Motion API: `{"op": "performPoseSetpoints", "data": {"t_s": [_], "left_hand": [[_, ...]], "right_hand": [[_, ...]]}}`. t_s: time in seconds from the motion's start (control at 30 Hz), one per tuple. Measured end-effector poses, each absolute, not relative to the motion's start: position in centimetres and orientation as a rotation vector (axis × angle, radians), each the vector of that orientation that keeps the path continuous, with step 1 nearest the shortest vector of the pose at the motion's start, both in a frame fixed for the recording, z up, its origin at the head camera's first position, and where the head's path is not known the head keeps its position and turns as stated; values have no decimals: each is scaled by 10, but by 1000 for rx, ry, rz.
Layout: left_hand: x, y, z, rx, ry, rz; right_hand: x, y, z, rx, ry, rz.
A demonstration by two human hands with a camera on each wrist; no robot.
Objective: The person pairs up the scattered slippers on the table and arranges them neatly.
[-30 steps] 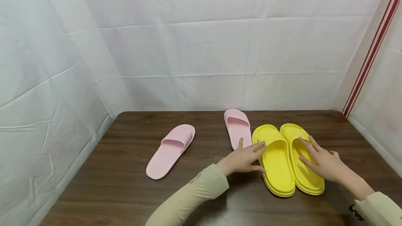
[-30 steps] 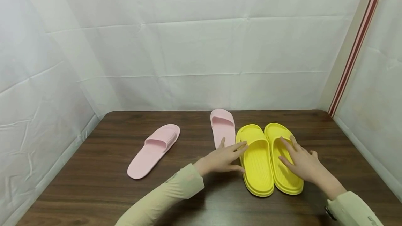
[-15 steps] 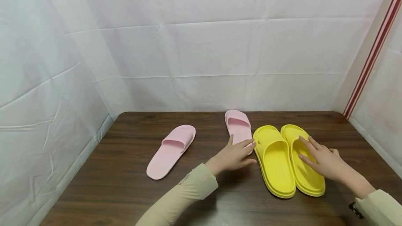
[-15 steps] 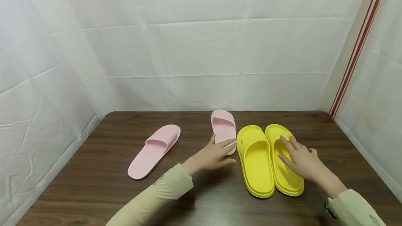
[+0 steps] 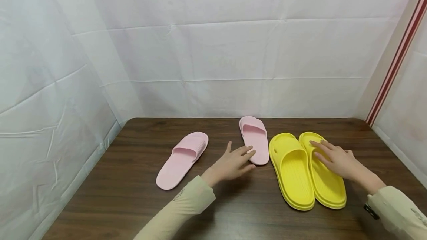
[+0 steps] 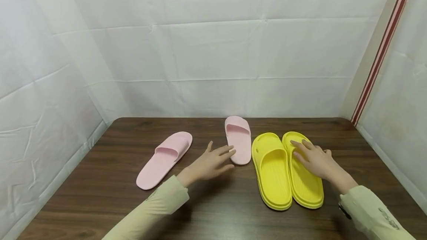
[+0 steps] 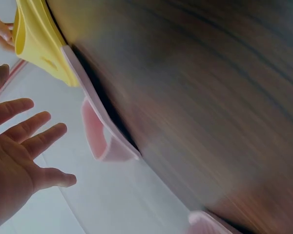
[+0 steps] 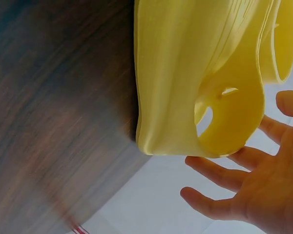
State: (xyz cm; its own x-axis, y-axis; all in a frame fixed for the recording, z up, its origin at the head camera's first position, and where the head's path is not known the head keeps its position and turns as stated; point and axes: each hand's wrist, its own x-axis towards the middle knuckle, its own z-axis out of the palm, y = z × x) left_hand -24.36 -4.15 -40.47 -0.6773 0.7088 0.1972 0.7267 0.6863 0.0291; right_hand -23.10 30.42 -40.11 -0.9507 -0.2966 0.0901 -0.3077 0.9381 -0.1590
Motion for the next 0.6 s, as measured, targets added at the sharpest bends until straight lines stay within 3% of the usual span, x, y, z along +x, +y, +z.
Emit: {"op": "performPoseSetpoints", "data": {"t_s": [0.6], "left_hand": [[-248, -115, -400, -963, -2750, -281]], "right_hand": [[-231, 304, -403, 496, -3015, 212]]}}
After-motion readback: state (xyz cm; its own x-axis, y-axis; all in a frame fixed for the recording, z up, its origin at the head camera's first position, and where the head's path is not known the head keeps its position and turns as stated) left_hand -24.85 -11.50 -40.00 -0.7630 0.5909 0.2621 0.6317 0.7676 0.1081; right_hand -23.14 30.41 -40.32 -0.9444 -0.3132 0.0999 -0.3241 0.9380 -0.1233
